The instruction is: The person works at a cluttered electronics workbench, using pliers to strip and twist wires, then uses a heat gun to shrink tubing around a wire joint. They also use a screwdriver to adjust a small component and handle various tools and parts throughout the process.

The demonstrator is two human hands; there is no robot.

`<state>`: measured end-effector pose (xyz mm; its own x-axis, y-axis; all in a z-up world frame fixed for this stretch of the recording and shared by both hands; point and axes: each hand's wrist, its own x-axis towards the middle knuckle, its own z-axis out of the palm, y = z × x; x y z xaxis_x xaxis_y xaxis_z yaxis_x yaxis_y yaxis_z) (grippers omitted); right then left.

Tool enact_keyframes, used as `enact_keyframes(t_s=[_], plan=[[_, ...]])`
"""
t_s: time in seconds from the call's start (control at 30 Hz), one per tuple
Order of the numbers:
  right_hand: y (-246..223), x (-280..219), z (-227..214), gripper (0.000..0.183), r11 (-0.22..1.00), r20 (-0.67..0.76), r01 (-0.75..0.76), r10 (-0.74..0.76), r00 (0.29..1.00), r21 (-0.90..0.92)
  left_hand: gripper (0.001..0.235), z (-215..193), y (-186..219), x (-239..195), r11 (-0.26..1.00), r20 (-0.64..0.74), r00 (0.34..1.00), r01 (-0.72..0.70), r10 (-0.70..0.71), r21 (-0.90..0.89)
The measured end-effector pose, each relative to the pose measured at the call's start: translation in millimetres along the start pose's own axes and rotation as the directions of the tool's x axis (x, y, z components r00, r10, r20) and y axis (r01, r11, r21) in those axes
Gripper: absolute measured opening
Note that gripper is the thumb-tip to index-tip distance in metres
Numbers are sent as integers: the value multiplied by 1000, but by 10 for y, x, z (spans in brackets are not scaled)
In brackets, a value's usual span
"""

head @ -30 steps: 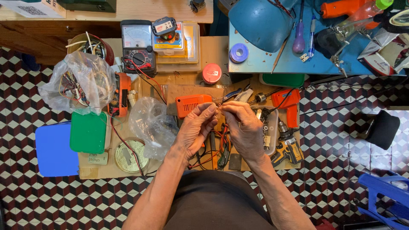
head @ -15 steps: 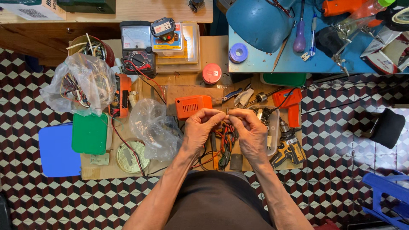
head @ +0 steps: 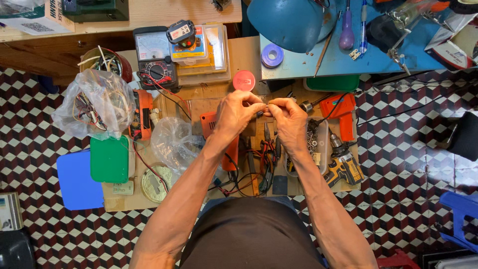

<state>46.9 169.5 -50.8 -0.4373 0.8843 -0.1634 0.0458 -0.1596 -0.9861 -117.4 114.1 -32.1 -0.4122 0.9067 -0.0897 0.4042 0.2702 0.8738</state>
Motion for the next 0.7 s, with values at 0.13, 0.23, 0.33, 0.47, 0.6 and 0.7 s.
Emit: enact_keyframes(t_s=[0.13,0.23,0.33,0.47,0.6,0.7], plan=[[99,-25,-31,13,1000,-12,-26,26,1000,0,15,-3,-15,32,958,-5,974,-221,226,184],[167,-70,-27,14,999,-14,-51,51,999,1,16,-1,-3,7,984,79,996,-58,46,168],[205,-86,-14,14,996,1,-59,59,998,60,17,5,20,-23,990,110,990,78,-91,119],[193,-72,-1,14,995,2,-66,66,998,73,16,0,62,-47,994,69,993,86,-91,65],[154,-81,4,15,997,1,-74,74,997,37,16,-38,67,-88,998,84,996,-32,27,54],[130,-92,17,15,999,-22,-33,32,999,-36,14,-17,74,-114,994,56,994,-96,94,48]])
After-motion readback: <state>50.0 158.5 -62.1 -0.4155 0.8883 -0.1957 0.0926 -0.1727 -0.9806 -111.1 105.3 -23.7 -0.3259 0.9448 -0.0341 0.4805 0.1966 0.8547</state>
